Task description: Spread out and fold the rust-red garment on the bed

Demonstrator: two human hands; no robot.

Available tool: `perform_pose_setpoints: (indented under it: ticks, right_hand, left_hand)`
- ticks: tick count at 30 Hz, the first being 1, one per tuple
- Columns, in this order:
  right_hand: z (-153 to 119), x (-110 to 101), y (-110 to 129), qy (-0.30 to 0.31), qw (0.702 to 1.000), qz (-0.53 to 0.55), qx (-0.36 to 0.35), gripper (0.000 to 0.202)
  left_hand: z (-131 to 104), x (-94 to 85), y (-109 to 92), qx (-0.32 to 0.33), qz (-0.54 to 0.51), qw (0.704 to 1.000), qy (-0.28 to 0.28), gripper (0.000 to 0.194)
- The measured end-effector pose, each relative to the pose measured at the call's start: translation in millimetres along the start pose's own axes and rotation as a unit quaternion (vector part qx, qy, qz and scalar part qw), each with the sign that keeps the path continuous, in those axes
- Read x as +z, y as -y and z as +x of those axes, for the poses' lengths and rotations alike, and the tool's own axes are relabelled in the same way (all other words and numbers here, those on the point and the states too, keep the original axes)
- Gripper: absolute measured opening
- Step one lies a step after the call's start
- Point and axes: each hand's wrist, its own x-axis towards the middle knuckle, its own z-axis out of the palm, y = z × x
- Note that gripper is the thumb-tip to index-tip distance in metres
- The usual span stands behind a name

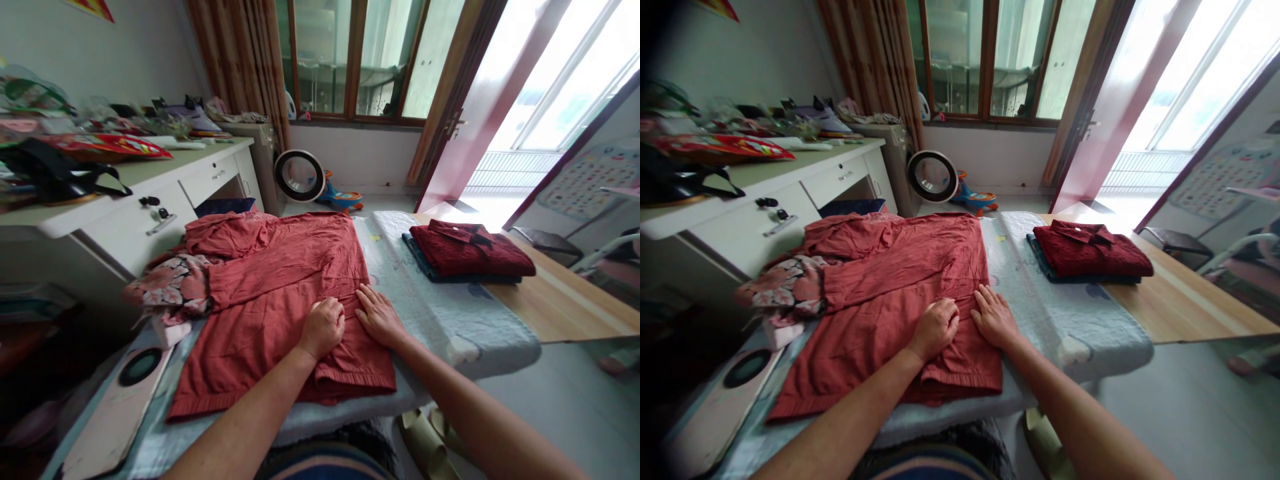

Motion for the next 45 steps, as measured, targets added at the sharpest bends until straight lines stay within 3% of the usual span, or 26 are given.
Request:
perform_pose_setpoints:
  ticks: [7, 12, 17, 23, 26, 28, 31, 34, 39, 45]
  right_hand:
    - [0.0, -0.4, -0.9, 0.009, 1.000, -0.015, -0.005, 0.061]
    - [-0.4, -0.5, 1.8, 0.011, 1.000, -0.014, 0.003, 0.063]
    - [0.0, -0.1, 1.0, 0.012, 1.000, 0.000, 0.006, 0.063]
    - [10.5, -25.8, -3.5, 0.060, 0.997, 0.022, -0.038, 0.061]
    - [31.9, -42.0, 2.3, 0.066, 0.996, 0.009, -0.052, 0.040]
    - [51.4, -45.3, 9.0, 0.031, 0.998, 0.007, -0.051, 0.033]
    - [78.8, -36.1, 18.5, -0.017, 0.999, 0.020, -0.046, 0.039]
    - [92.6, -16.3, 23.7, -0.020, 1.000, 0.010, -0.011, 0.045]
    - [89.8, 8.5, 24.3, -0.003, 0.999, -0.041, -0.009, 0.050]
    - [89.1, 11.4, 20.4, 0.000, 0.999, -0.038, -0.019, 0.057]
  left_hand:
    - [-0.7, 0.4, 0.1, -0.005, 0.003, 1.000, -0.014, 0.010]
    - [-1.5, 2.4, 0.8, -0.029, 0.017, 0.999, -0.019, 0.036]
    - [-1.5, 2.7, 2.0, -0.038, 0.019, 0.999, -0.004, 0.036]
    - [-0.8, -0.2, 3.8, -0.038, 0.000, 0.999, 0.006, 0.037]
    - [-0.7, 0.1, 6.2, -0.041, -0.029, 0.999, 0.000, 0.032]
    - [-0.8, -0.1, 7.9, -0.054, -0.050, 0.997, -0.031, 0.025]
    - [-1.4, -2.3, 9.1, -0.088, -0.052, 0.991, -0.082, 0.019]
    - [-2.2, -5.9, 7.4, -0.103, -0.024, 0.992, -0.069, 0.014]
    - [-2.8, -8.5, 3.3, -0.105, -0.005, 0.993, -0.051, 0.016]
    - [-0.3, -14.1, 7.5, -0.095, -0.031, 0.995, -0.020, 0.017]
